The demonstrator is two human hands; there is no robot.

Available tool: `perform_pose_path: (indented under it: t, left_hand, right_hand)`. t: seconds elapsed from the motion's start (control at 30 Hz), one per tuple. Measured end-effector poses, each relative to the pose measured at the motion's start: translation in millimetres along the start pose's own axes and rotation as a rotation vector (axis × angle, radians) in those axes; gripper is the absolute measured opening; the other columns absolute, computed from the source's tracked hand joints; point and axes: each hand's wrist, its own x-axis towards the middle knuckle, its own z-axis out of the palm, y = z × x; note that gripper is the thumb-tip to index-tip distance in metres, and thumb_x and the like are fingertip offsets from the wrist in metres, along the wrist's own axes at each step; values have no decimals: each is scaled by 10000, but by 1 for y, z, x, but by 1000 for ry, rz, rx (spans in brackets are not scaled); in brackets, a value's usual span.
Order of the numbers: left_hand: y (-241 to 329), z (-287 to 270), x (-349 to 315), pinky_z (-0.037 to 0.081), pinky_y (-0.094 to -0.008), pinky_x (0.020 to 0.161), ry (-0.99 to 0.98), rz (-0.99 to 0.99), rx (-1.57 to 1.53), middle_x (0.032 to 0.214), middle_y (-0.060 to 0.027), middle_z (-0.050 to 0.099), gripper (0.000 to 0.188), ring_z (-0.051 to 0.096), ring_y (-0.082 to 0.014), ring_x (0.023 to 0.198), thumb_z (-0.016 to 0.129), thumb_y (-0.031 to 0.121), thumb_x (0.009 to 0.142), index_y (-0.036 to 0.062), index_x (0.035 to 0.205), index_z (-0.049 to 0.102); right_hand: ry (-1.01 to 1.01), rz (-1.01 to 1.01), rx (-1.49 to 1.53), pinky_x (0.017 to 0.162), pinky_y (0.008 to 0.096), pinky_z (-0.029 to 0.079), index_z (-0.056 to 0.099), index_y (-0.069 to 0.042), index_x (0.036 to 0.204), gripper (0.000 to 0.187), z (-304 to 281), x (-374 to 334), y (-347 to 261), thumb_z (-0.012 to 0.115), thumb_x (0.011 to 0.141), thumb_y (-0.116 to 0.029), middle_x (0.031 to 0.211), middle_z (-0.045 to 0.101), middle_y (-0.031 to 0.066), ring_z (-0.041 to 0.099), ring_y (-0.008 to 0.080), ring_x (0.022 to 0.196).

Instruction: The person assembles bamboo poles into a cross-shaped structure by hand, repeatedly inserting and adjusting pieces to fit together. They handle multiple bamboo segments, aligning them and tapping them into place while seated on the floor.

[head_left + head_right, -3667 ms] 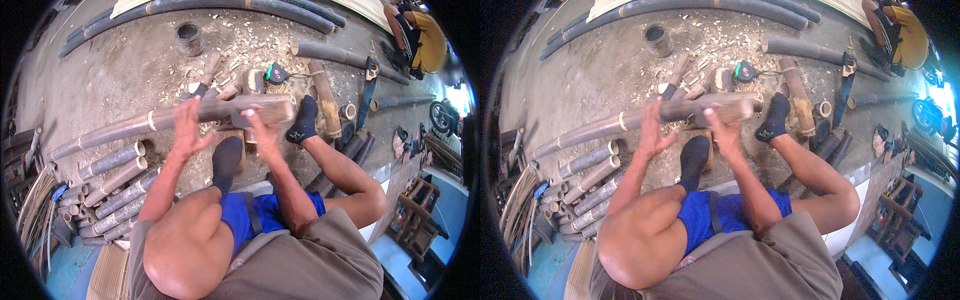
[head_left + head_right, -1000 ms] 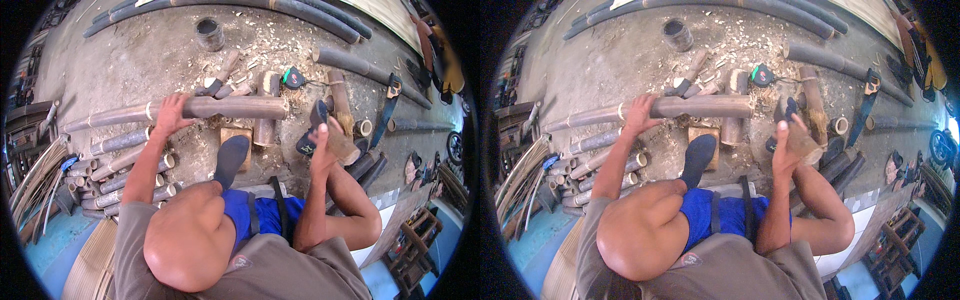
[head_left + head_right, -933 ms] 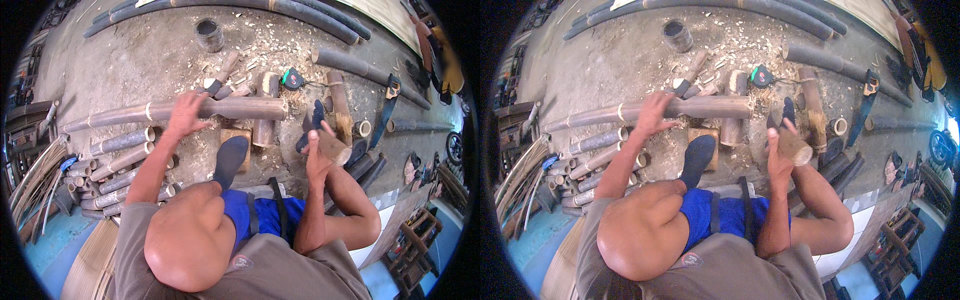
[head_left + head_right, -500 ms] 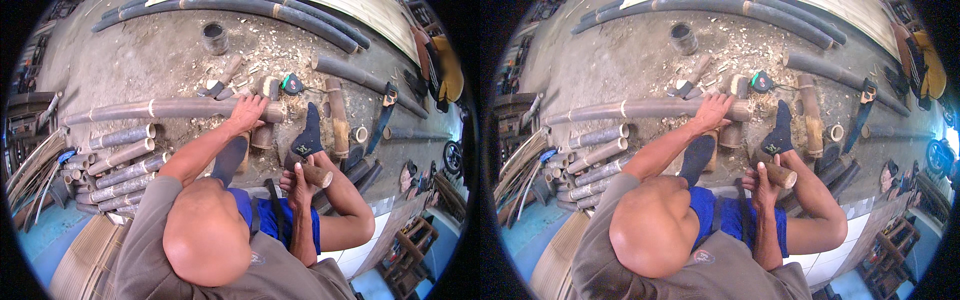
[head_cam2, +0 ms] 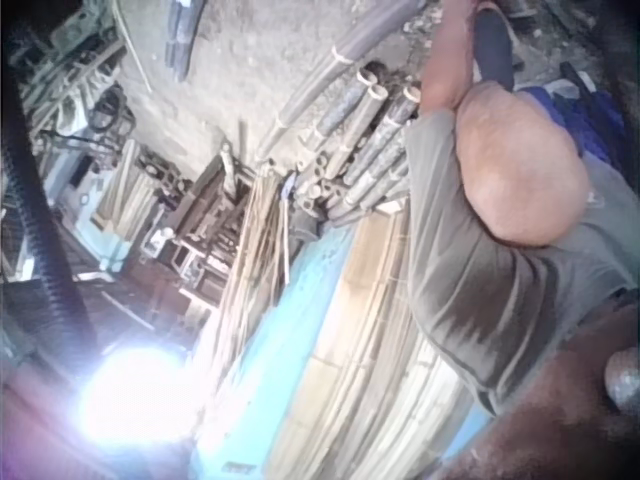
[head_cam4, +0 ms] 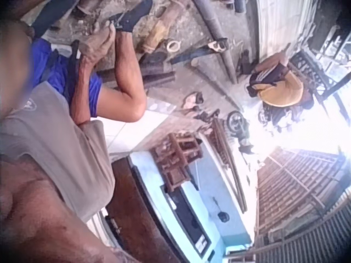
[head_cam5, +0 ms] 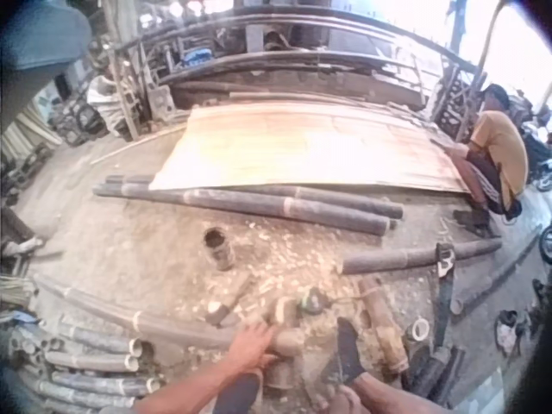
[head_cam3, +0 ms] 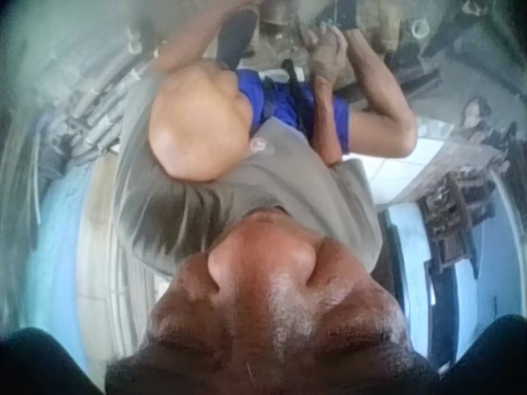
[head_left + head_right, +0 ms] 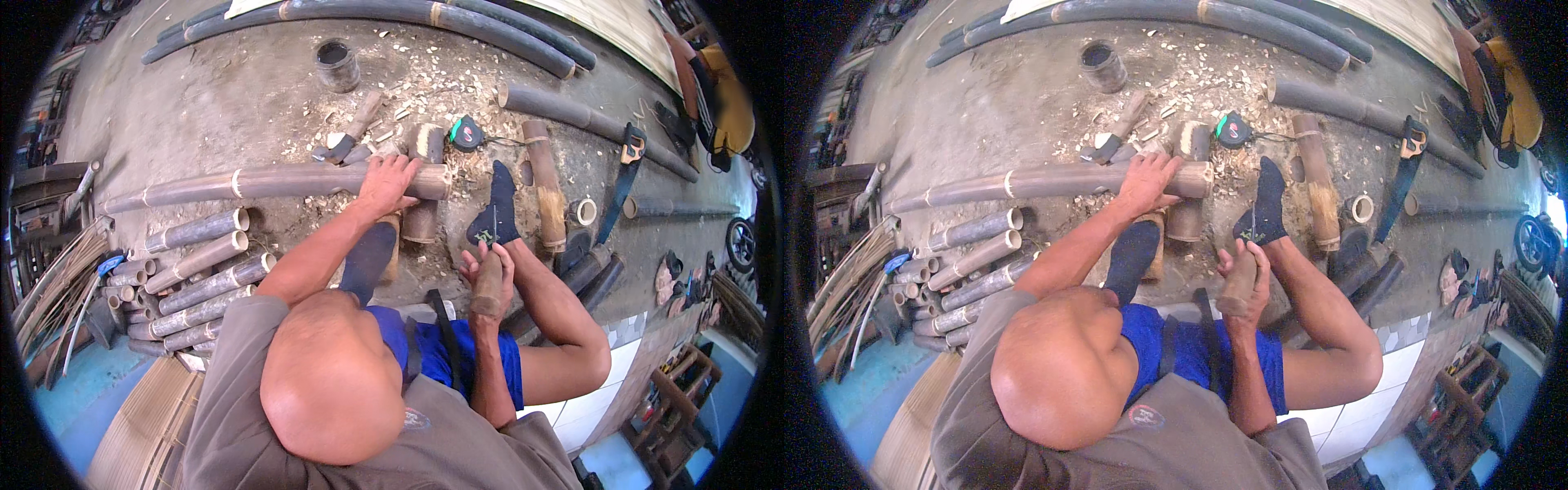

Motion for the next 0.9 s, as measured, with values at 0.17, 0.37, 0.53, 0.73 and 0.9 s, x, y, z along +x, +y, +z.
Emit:
perform_pose_path:
  t: [0.17,0.37,0.53,0.73,0.9]
  left_hand:
    - [5,-8,2,421,-523,1065,-41,-29,3,1335,-124,622,872,569,-349,1286,849,530,800,126,1497,518]
    - [8,-11,5,421,-524,1057,-22,-108,-93,1347,-154,660,778,589,-355,1291,633,671,926,110,1464,601]
    - [11,-4,15,398,-557,1059,-31,-233,-146,1305,-149,708,740,609,-337,1268,579,707,953,150,1431,671]
    - [21,-11,26,387,-578,1048,-82,-312,-150,1260,-136,738,733,621,-327,1254,611,728,919,183,1399,706]
    - [21,-12,23,386,-602,1065,-66,-329,-144,1332,-118,731,738,627,-330,1285,631,751,884,215,1385,717]
  right_hand:
    - [-142,-134,33,1042,459,588,592,42,1367,346,-9,2,-7,544,1027,3,1484,593,242,682,370,1268]
    - [-61,-204,-287,884,407,608,662,44,1258,271,10,10,-25,586,1038,-93,1089,756,166,743,258,958]
    - [76,-240,-526,879,399,574,444,39,1520,594,37,27,-24,675,990,-93,1049,751,202,742,286,981]
    - [-90,-170,-896,795,610,537,637,33,1131,313,48,63,-1,553,1057,-259,907,696,359,688,544,885]
    - [-144,-177,-1074,757,629,538,637,31,1071,336,66,83,-1,518,1076,-283,842,706,327,696,543,821]
